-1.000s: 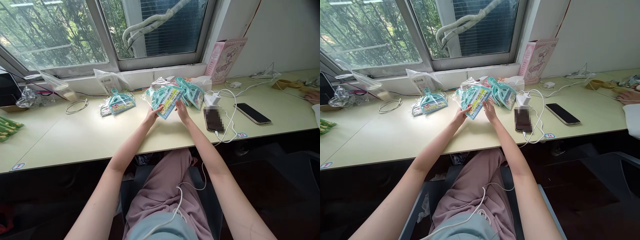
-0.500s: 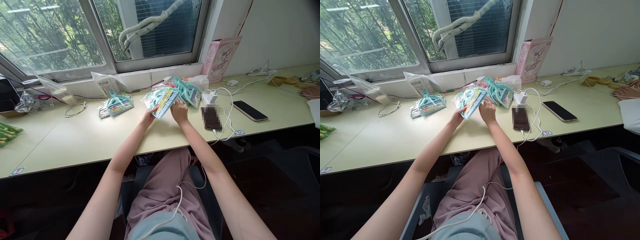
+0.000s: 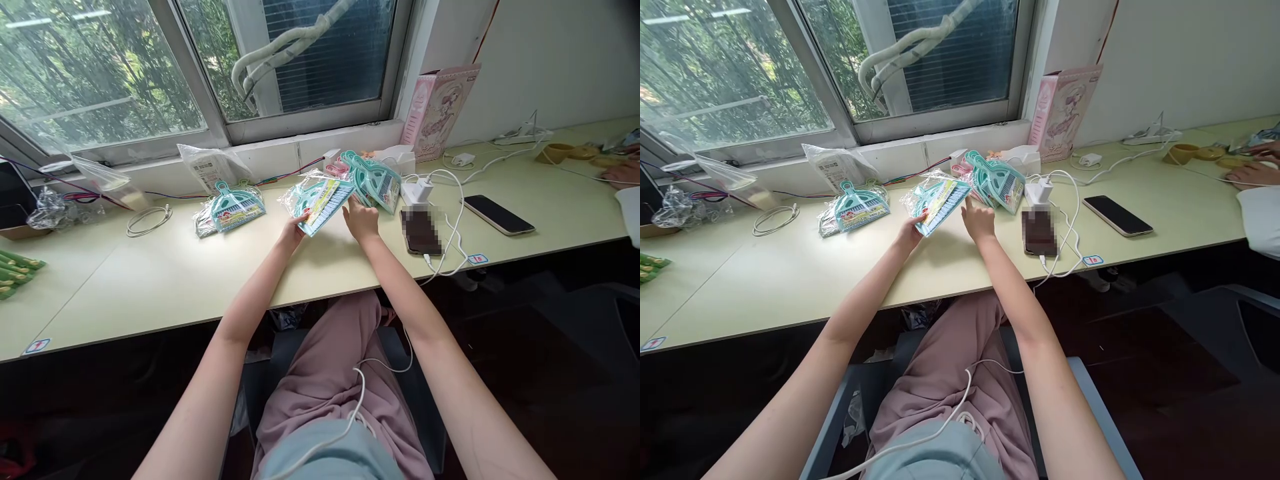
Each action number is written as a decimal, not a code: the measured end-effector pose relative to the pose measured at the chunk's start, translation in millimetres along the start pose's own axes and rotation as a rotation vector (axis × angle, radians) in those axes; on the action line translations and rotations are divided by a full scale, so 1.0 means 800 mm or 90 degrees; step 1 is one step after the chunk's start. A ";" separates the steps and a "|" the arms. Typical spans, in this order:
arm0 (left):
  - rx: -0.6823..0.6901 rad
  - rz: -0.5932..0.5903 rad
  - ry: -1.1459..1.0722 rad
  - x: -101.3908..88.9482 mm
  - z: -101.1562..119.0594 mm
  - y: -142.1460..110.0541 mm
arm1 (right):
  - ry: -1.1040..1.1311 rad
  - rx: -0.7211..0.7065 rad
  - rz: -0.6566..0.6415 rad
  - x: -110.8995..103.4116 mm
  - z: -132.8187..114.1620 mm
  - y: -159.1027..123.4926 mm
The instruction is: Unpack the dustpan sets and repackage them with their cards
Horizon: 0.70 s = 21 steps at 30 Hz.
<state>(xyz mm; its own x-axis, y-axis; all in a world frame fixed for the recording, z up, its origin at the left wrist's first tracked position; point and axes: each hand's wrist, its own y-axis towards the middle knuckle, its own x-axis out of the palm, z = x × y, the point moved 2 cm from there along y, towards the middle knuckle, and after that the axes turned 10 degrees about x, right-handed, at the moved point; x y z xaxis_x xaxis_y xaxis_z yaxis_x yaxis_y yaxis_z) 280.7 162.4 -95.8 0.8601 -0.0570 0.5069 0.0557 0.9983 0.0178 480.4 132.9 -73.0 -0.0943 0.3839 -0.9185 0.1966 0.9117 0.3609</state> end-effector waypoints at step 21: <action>0.194 -0.038 0.142 -0.003 0.000 0.003 | 0.991 0.135 -0.324 0.016 -0.002 0.010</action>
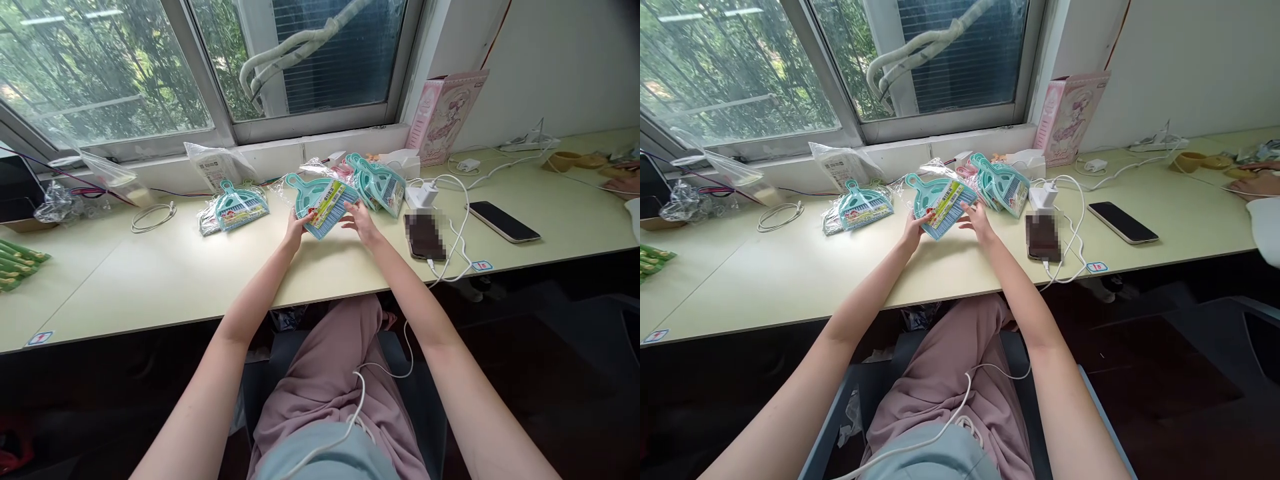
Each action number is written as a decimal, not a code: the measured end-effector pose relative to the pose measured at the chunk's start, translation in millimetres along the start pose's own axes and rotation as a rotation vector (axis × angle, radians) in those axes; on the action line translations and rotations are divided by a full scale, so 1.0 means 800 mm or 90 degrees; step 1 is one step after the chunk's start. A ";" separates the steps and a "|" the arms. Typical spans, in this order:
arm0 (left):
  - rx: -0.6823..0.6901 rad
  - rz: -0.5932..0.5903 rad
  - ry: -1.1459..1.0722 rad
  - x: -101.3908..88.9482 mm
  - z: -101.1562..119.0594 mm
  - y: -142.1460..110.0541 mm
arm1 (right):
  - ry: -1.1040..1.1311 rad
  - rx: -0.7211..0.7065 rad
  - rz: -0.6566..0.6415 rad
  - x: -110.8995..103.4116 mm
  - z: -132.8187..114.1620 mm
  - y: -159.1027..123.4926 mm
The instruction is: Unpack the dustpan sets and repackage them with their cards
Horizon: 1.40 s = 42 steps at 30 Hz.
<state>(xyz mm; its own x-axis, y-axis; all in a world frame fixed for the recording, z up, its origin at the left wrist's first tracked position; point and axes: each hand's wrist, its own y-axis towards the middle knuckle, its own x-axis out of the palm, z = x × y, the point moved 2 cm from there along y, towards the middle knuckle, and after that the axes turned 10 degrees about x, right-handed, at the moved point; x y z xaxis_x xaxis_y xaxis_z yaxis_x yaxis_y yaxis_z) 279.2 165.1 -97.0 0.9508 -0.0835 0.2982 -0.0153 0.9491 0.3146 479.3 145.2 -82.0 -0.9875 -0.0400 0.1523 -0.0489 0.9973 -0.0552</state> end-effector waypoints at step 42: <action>0.056 -0.101 0.108 0.059 0.016 -0.042 | 0.186 0.062 0.172 -0.017 0.013 0.013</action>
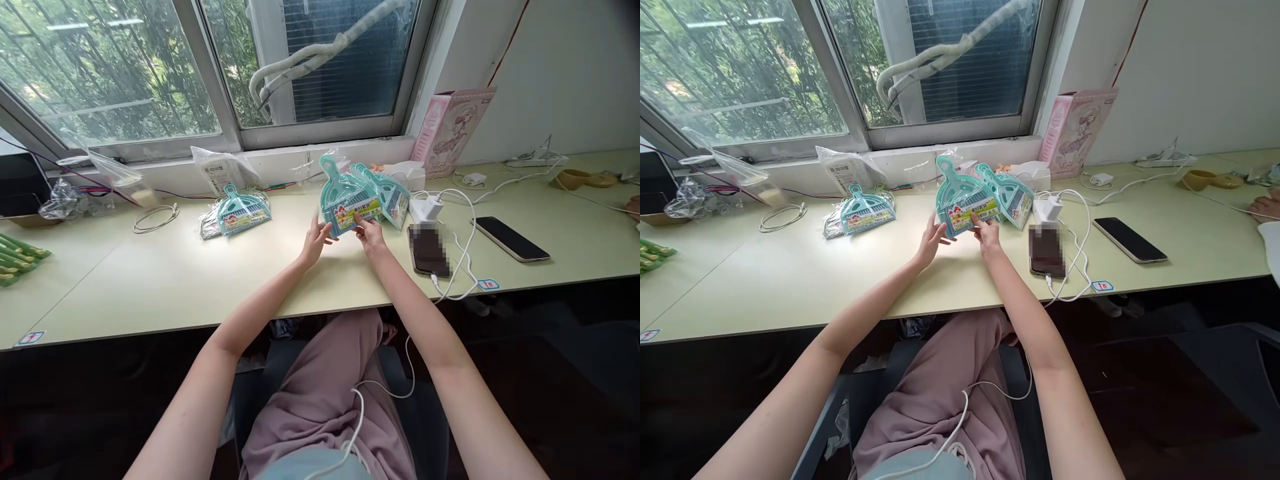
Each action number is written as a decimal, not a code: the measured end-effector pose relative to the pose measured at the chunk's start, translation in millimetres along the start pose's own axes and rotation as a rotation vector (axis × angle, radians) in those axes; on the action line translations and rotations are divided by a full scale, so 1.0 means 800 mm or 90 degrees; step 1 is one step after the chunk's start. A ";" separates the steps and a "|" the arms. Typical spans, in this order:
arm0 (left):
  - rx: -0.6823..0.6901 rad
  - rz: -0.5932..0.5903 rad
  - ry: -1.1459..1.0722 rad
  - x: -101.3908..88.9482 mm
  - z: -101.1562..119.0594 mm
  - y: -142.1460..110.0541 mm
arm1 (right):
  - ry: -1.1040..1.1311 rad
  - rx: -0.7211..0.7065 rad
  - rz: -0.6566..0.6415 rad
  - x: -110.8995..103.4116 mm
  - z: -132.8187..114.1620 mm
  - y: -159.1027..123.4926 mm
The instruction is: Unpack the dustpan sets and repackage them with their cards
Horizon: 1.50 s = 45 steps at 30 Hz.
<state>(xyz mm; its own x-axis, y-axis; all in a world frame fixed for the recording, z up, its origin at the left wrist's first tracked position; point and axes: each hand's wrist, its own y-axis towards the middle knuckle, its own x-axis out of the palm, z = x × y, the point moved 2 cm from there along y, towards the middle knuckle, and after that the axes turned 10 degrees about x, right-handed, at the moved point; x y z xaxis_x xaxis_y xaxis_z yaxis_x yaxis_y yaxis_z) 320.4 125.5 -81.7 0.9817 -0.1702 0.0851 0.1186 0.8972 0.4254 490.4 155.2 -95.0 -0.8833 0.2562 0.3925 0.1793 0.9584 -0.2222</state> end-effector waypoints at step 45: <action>0.070 -0.197 0.291 -0.006 -0.009 0.008 | 0.045 -0.008 -0.124 -0.013 -0.016 0.008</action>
<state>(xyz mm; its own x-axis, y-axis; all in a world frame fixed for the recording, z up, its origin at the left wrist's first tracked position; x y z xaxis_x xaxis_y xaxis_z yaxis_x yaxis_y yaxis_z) 317.5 135.3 -85.7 0.8708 -0.2033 -0.4476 0.4198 0.7814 0.4617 506.7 160.2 -89.3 -0.8694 0.0744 0.4884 0.0146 0.9920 -0.1251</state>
